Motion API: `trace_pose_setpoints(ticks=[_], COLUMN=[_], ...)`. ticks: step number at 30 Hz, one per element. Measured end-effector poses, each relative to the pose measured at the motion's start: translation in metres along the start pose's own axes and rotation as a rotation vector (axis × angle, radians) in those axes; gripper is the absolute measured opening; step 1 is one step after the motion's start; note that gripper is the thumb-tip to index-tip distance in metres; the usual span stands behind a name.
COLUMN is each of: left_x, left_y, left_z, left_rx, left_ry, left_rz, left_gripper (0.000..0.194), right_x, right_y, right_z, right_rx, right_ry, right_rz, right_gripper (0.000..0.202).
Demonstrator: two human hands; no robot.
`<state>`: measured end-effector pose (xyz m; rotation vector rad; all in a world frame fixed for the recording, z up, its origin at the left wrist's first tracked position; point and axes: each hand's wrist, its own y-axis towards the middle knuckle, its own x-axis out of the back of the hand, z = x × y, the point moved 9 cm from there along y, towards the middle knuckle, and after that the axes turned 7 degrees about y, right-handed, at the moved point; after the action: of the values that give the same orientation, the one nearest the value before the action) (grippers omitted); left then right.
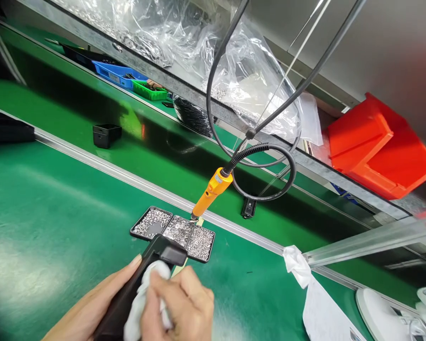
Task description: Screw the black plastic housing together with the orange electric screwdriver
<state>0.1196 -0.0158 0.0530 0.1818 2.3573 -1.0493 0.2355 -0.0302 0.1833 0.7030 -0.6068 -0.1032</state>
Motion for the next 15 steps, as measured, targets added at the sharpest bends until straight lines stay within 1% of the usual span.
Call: trace_pose_setpoints(ticks=[1,2,3,5,6,7,8,9,10,11,12,13,15], left_x=[0.001,0.003,0.004,0.006,0.007,0.008,0.008,0.007,0.006,0.004,0.003,0.002,0.001], left_y=[0.001,0.002,0.003,0.006,0.007,0.008,0.008,0.008,0.008,0.008,0.009,0.009,0.011], left_z=[0.001,0.002,0.003,0.003,0.002,0.000,-0.001,-0.002,-0.003,-0.004,-0.005,-0.006,-0.009], left_rx=[0.011,0.020,0.025,0.016,-0.001,-0.022,-0.036,-0.041,-0.038,-0.034,-0.032,-0.033,-0.043], left_ry=[0.004,0.009,0.012,0.014,0.019,0.028,0.039,0.050,0.057,0.058,0.057,0.055,0.063], left_rz=[-0.007,-0.009,-0.003,0.015,0.022,0.029,0.041,0.055,0.073,0.093,0.109,0.121,0.135], left_gripper=[0.078,0.078,0.077,0.072,0.068,0.064,0.062,0.062,0.063,0.066,0.069,0.072,0.076], right_x=[0.002,0.001,-0.004,-0.019,-0.025,-0.026,-0.023,-0.016,-0.004,0.008,0.022,0.034,0.051], right_y=[0.000,-0.002,-0.005,-0.013,-0.016,-0.015,-0.012,-0.006,0.001,0.007,0.013,0.017,0.015], right_z=[-0.001,-0.001,0.000,0.003,0.005,0.007,0.006,0.004,-0.003,-0.012,-0.018,-0.025,-0.039], right_rx=[0.000,0.009,0.020,0.036,0.043,0.028,-0.018,-0.082,-0.193,-0.294,-0.357,-0.400,-0.450], right_ry=[-0.044,-0.112,-0.184,-0.303,-0.289,-0.202,-0.064,0.111,0.263,0.347,0.398,0.417,0.375], right_rz=[-0.036,-0.045,-0.023,0.083,0.147,0.201,0.243,0.269,0.257,0.242,0.219,0.200,0.183], right_gripper=[0.029,0.029,0.029,0.029,0.028,0.027,0.026,0.023,0.019,0.015,0.014,0.019,0.024])
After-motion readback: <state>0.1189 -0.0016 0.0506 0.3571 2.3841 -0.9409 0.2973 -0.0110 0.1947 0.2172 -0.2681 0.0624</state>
